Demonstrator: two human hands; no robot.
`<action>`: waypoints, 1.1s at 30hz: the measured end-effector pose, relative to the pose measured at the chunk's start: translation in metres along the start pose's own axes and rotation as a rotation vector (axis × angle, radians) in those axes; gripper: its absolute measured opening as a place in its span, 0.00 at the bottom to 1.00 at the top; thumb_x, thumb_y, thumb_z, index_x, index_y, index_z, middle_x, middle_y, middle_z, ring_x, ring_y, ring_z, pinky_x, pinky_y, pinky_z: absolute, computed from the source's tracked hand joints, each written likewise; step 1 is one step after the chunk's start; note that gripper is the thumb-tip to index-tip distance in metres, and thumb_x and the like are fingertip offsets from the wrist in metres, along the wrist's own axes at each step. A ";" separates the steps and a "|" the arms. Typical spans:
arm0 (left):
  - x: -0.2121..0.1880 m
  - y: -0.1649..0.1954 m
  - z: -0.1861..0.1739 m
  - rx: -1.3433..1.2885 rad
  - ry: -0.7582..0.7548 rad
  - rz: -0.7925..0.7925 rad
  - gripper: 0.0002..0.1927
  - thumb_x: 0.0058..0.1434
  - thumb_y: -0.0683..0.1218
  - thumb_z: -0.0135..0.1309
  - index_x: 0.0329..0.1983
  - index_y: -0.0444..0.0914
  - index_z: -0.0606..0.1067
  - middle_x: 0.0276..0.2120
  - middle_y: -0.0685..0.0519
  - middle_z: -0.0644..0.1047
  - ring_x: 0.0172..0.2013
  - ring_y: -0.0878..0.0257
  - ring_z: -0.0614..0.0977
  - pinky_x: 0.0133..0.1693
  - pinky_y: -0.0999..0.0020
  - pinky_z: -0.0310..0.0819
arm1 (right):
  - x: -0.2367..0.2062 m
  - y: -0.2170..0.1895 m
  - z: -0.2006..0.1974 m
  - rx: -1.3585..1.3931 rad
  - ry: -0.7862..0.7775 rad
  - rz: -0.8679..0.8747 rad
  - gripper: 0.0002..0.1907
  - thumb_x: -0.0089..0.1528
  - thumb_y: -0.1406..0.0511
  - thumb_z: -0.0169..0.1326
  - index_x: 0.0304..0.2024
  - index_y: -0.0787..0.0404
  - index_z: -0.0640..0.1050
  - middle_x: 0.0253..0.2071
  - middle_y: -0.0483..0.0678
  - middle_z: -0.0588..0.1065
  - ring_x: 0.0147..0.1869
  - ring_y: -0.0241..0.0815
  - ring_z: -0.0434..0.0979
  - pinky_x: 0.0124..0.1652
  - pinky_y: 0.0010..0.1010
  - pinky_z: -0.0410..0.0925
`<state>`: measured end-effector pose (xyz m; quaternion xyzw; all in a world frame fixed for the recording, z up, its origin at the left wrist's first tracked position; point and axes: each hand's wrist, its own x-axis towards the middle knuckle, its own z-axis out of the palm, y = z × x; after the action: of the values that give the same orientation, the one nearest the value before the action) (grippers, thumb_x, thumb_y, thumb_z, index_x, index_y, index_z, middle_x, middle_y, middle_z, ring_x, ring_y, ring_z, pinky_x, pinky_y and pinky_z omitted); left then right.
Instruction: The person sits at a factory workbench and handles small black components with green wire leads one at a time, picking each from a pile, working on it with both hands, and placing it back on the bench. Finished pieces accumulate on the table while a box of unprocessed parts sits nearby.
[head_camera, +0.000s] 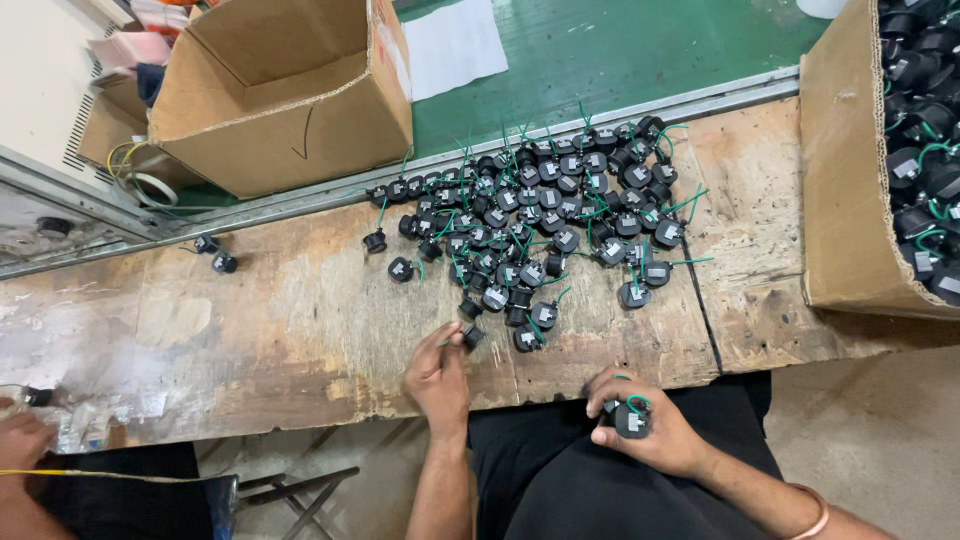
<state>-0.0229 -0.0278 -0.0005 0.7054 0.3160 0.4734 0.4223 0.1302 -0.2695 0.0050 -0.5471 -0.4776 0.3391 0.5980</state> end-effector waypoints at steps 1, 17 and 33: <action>-0.005 -0.001 0.001 -0.103 0.093 -0.097 0.09 0.67 0.34 0.56 0.48 0.35 0.81 0.43 0.50 0.84 0.44 0.60 0.84 0.50 0.67 0.79 | 0.002 -0.001 -0.001 0.019 0.018 0.031 0.18 0.58 0.61 0.67 0.45 0.63 0.78 0.41 0.48 0.74 0.47 0.42 0.77 0.50 0.35 0.70; -0.048 0.069 0.036 -0.195 -0.460 0.565 0.08 0.66 0.37 0.56 0.47 0.36 0.73 0.47 0.46 0.84 0.48 0.51 0.87 0.54 0.55 0.82 | -0.013 0.032 -0.006 -0.115 -0.001 0.071 0.24 0.54 0.60 0.69 0.48 0.66 0.79 0.49 0.55 0.79 0.58 0.49 0.78 0.58 0.40 0.67; -0.088 0.036 0.035 -0.676 -0.573 -0.271 0.16 0.54 0.35 0.69 0.42 0.36 0.75 0.42 0.49 0.82 0.46 0.61 0.84 0.47 0.64 0.81 | -0.004 0.005 0.001 -0.212 -0.060 -0.107 0.21 0.53 0.66 0.69 0.48 0.62 0.80 0.46 0.53 0.76 0.53 0.52 0.80 0.52 0.39 0.71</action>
<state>-0.0192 -0.1288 -0.0100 0.5829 0.1039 0.2764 0.7570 0.1288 -0.2718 -0.0009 -0.5707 -0.5569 0.2705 0.5394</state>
